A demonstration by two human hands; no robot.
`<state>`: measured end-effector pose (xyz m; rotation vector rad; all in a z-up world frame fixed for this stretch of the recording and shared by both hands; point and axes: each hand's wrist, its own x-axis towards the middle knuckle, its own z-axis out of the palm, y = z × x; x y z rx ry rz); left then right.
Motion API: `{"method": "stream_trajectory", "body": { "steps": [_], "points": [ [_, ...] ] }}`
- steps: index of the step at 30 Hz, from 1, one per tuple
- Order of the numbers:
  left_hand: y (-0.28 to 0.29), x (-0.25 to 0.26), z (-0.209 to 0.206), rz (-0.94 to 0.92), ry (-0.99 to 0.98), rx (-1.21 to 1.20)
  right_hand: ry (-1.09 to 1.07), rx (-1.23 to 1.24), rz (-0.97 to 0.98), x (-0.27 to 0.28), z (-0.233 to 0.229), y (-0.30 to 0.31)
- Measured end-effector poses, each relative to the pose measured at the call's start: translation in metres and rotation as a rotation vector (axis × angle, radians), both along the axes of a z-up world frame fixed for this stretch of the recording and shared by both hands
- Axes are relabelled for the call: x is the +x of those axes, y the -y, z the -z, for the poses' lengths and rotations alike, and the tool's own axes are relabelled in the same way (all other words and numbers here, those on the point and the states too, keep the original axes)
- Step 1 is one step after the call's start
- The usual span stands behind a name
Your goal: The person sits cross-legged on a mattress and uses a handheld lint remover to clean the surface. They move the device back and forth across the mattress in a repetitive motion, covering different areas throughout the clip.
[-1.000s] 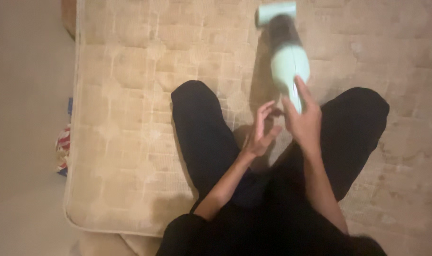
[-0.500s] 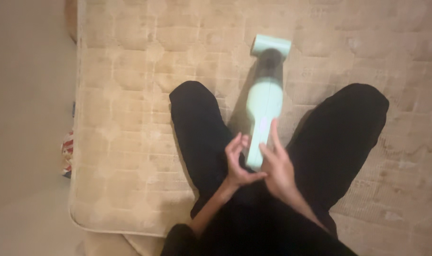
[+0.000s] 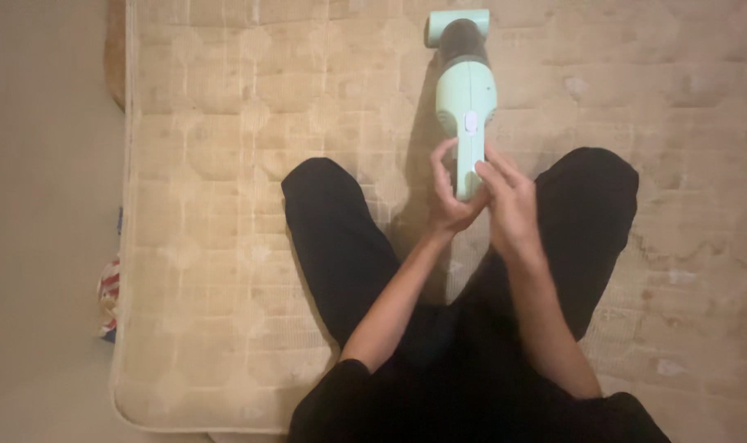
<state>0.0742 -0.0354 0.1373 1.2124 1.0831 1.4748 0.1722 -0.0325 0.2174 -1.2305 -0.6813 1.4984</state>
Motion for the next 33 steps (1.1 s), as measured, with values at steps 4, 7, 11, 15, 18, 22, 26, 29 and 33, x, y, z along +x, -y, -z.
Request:
{"method": "stream_trajectory", "body": {
  "steps": [4, 7, 11, 15, 18, 22, 26, 29, 33],
  "points": [
    [-0.002, -0.011, -0.002, -0.008, 0.138, -0.290, 0.083, -0.068, -0.142, 0.029, -0.018, 0.004],
    [0.051, -0.055, -0.002, -0.036, -0.015, -0.107, 0.291, -0.070, -0.199, 0.042, -0.012, 0.015],
    [0.150, -0.086, -0.025, 0.017, -0.323, -0.171, 0.410, -0.174, -0.156, 0.062, 0.015, -0.005],
    [0.217, -0.086, -0.040, 0.068, -0.169, -0.605, 0.475, -0.139, -0.171, 0.083, 0.044, -0.047],
    [0.209, -0.077, -0.039, 0.067, -0.079, -0.644, 0.399, -0.171, -0.224, 0.091, 0.071, -0.079],
    [0.131, -0.060, -0.029, -0.017, -0.536, -0.077, 0.268, -0.299, -0.179, 0.098, 0.099, -0.084],
    [0.015, -0.038, -0.015, -0.054, -0.543, -0.127, 0.243, -0.281, -0.143, 0.106, 0.110, -0.082],
    [-0.063, -0.024, -0.020, -0.129, -0.343, 0.005, 0.237, -0.273, -0.122, 0.105, 0.113, -0.081],
    [-0.105, -0.022, -0.037, -0.163, -0.384, 0.109, 0.285, -0.269, -0.123, 0.103, 0.111, -0.080]
  ]
}}
